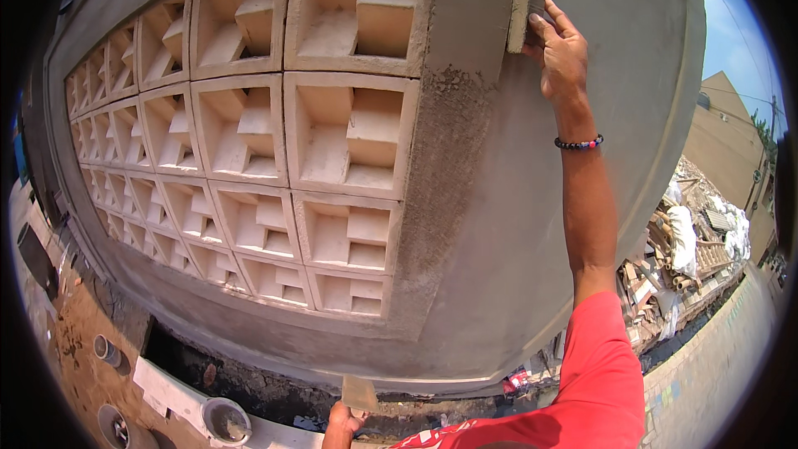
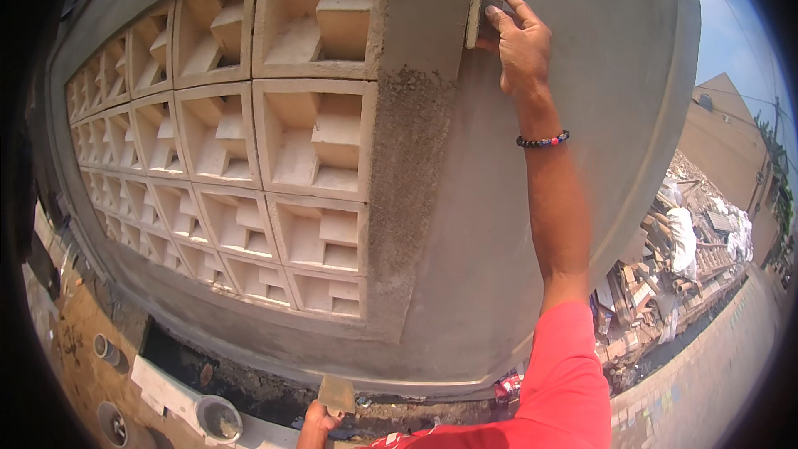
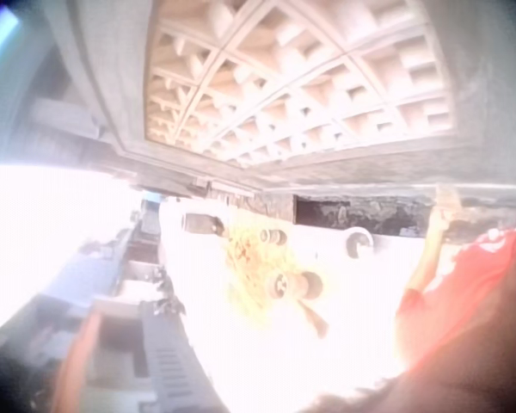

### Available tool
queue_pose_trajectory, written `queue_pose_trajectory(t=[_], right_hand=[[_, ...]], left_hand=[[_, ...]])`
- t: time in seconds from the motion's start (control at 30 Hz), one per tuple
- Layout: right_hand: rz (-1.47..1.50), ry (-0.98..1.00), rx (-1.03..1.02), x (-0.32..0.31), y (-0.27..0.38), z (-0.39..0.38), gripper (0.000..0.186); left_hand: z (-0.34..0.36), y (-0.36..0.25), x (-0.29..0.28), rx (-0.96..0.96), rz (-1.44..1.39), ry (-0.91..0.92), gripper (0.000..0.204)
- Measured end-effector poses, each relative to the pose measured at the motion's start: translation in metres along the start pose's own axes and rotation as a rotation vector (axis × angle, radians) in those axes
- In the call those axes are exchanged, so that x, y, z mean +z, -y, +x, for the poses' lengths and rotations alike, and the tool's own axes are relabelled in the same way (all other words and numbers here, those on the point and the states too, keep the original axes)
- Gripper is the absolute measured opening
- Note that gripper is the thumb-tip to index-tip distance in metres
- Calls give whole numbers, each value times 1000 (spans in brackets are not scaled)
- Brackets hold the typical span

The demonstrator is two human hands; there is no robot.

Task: The person applies and smooths cement onto a decorative lattice wall using a trowel and a smaller finishing tool. They repeatedly scoop cement from a bucket, transfer it to the trowel, and spread it along the wall's edges and corners.

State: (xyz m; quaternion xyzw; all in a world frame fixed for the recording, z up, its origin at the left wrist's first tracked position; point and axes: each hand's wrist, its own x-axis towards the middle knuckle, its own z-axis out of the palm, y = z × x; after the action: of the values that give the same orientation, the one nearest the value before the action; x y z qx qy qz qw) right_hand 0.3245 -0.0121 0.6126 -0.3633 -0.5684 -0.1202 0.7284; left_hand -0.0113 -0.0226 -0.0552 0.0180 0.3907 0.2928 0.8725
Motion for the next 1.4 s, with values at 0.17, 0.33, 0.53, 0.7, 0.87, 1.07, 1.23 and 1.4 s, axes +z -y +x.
queue_pose_trajectory(t=[0.17,0.33,0.53,0.7,0.87,1.07,1.23,1.4], right_hand=[[89,-29,57,4,-20,-80,42],[47,-38,166,-28,-43,-155,45],[-459,-106,-364,-37,23,-27,34],[-813,-210,-719,8,69,81,29],[-960,-140,-899,15,71,142,25],[-1091,186,-907,9,33,65,31],[-1072,478,-775,17,35,-20,31],[-944,129,-736,12,71,67,27]], left_hand=[[4,2,-8,-11,2,-26,22],[-2,1,2,-45,-6,-74,19],[5,-3,1,-59,24,7,17],[18,-2,6,-28,2,18,17],[21,4,21,-61,-6,12,17],[17,-3,24,-89,-18,-4,17],[24,-14,5,-45,-70,-8,24],[28,-14,10,-63,30,12,24]])
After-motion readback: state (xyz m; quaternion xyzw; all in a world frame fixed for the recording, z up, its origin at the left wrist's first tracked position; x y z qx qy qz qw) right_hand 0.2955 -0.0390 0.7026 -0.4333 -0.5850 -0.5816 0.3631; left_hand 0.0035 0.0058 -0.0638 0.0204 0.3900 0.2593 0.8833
